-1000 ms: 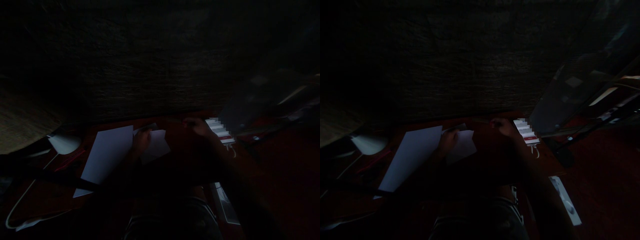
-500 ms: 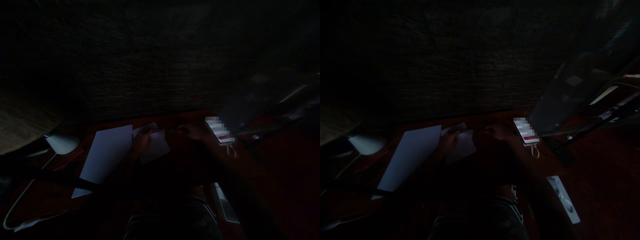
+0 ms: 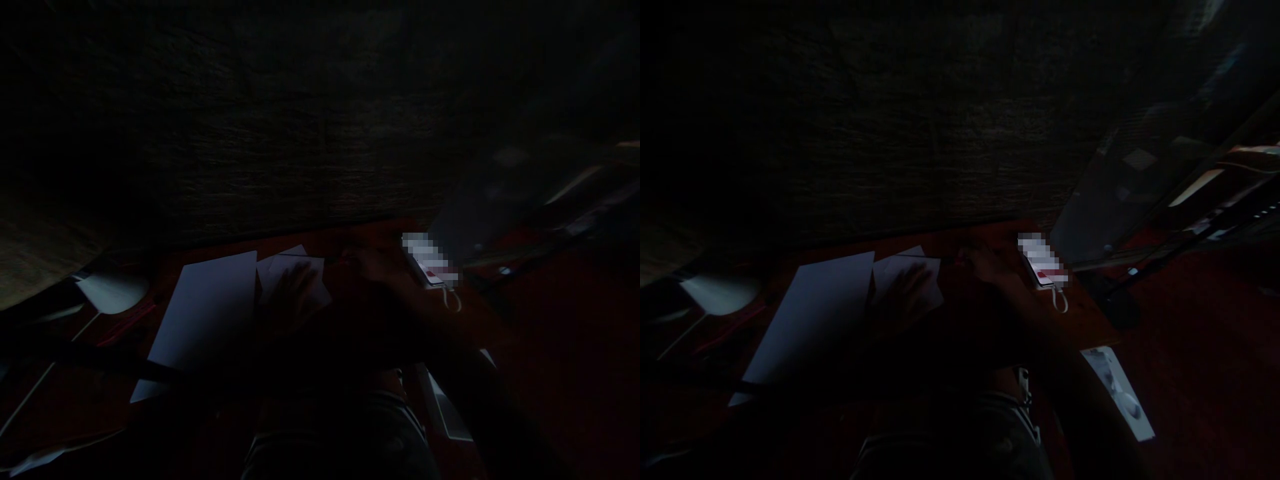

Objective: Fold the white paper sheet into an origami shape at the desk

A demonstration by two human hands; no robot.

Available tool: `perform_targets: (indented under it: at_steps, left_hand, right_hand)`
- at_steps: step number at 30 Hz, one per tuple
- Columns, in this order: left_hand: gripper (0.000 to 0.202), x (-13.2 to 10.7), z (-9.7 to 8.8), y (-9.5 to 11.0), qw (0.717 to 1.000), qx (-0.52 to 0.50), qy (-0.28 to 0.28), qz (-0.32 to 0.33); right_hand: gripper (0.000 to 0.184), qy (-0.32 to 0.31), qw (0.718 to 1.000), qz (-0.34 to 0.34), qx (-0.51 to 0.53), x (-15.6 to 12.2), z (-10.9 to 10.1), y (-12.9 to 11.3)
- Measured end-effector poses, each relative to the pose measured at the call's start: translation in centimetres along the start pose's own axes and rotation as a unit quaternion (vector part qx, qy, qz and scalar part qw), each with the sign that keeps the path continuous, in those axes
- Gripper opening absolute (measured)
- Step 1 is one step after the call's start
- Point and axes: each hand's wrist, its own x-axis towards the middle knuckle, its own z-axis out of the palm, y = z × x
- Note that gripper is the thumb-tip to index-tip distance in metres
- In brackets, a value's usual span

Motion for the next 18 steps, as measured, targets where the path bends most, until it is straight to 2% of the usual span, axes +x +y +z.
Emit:
perform_targets:
  at_steps: [5,15,18]
  left_hand:
    - [0.070,-0.2,-0.2,0.1,1.000,-0.005,0.007,-0.011]
    - [0.069,-0.2,0.0,0.1,1.000,-0.018,0.014,-0.013]
    - [0.070,-0.1,0.0,0.1,1.000,-0.020,0.012,-0.015]
  right_hand:
    - [0.019,0.022,0.999,-0.006,-0.027,0.1,0.2,0.1]
    - [0.018,-0.006,1.000,-0.008,-0.018,0.4,0.7,-2.1]
    - [0.020,-0.013,1.000,0.007,-0.009,0.4,0.6,-2.0]
